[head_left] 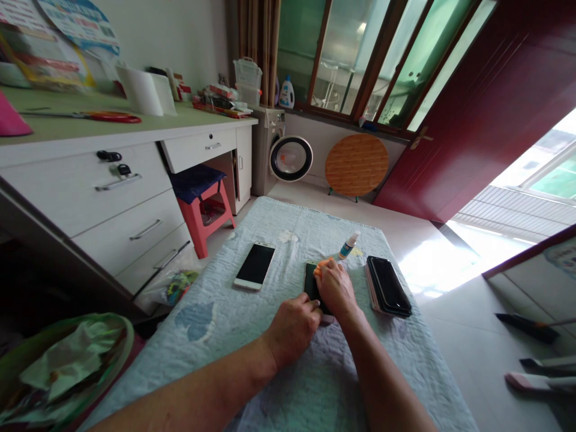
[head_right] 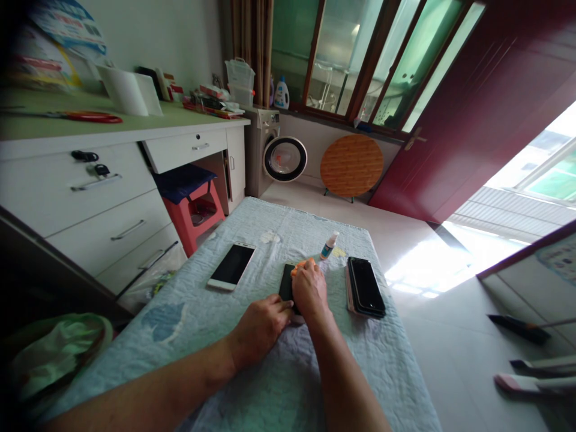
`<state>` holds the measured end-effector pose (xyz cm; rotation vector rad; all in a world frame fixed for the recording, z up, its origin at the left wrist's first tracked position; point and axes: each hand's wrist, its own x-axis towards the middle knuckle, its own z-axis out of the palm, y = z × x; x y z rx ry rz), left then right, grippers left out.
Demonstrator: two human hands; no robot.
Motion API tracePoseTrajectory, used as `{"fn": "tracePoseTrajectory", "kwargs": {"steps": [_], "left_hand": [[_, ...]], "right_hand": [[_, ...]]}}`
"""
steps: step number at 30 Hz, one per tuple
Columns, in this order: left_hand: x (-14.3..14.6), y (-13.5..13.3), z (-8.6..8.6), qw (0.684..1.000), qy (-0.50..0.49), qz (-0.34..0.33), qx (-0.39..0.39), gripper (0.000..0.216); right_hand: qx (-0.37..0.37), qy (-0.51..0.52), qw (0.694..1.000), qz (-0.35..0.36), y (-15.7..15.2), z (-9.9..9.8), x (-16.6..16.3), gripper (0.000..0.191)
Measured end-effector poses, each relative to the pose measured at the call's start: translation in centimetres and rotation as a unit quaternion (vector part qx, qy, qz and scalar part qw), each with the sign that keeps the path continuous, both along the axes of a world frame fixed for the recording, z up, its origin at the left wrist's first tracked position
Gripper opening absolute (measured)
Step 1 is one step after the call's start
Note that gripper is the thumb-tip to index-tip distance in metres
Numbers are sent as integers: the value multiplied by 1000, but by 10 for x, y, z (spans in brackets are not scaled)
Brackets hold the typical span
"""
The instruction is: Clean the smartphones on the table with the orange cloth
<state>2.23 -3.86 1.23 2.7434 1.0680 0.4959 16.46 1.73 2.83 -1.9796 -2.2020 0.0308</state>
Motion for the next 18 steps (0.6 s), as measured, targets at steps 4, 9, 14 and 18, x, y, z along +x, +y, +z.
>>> {"fn": "tracePoseTrajectory", "kwargs": {"steps": [4,9,14,18], "left_hand": [[1,1,-4,1000,-13,-5,7,16],[2,3,-10,999,-39,-7,27,14],[2,3,-8,998,-43,-12,32,13],[1,1,-5,1000,-15,-10,17,13]], "right_hand": [[-26,28,998,50,0,5,2,24],[-71,115,978,158,-4,12,4,21],[-90,183,953,223,-4,9,6,23],[-13,163,967,194,2,-3,2,21]]}}
